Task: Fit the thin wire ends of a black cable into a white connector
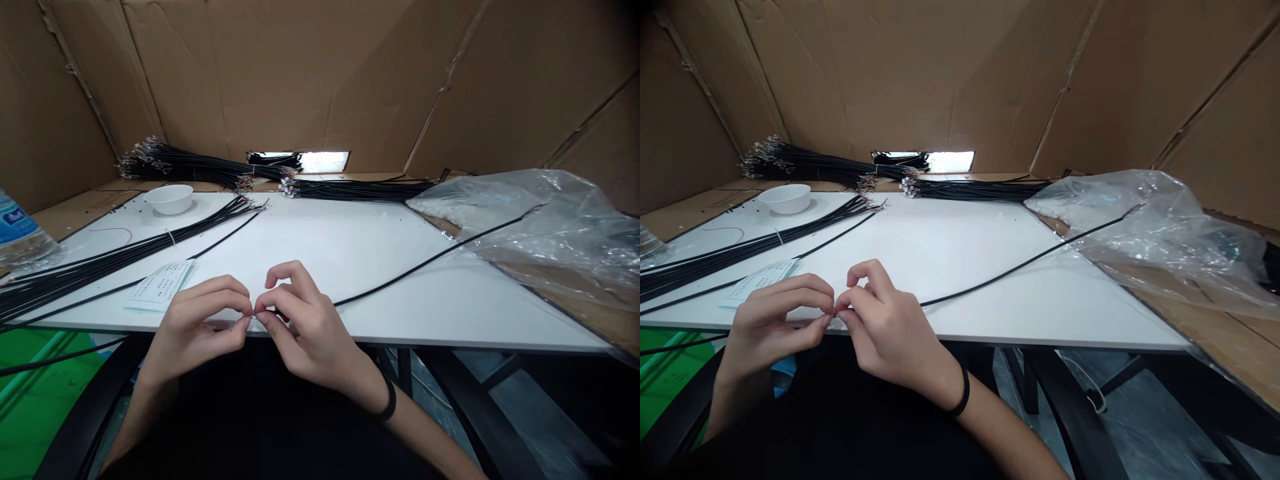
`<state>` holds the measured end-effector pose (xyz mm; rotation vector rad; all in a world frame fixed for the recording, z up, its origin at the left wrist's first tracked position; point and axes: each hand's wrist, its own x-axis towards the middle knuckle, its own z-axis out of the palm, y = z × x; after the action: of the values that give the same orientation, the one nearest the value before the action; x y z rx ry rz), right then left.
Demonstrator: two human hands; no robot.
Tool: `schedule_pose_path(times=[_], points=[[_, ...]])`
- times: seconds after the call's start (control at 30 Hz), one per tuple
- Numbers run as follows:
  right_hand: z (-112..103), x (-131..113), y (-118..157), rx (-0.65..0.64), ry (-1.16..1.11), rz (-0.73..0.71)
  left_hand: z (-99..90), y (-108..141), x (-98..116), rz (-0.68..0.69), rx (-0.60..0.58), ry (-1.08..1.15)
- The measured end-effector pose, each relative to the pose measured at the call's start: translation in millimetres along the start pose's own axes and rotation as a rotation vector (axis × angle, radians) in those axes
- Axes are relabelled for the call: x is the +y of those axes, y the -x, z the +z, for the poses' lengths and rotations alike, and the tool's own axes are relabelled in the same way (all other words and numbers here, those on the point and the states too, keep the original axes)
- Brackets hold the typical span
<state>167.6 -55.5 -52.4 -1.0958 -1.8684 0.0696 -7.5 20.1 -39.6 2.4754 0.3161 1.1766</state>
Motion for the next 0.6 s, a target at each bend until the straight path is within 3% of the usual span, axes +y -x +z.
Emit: schedule_pose_path(times=[0.23,0.43,0.6], points=[[1.1,4.0,1.5,0.067,-0.105,-0.013,-2.7,4.5,-6.5,-0.042,-0.019,0.107],[-0.2,2.7,-1.4,0.156,-0.213,0.061,-3.9,4.1,-3.9,-0.257,-0.095,0.151],[-5.4,0.2,-4.3,0.145,-0.281,0.116,-3.5,2.2,1.0,-0.361,-0.129,0.243]])
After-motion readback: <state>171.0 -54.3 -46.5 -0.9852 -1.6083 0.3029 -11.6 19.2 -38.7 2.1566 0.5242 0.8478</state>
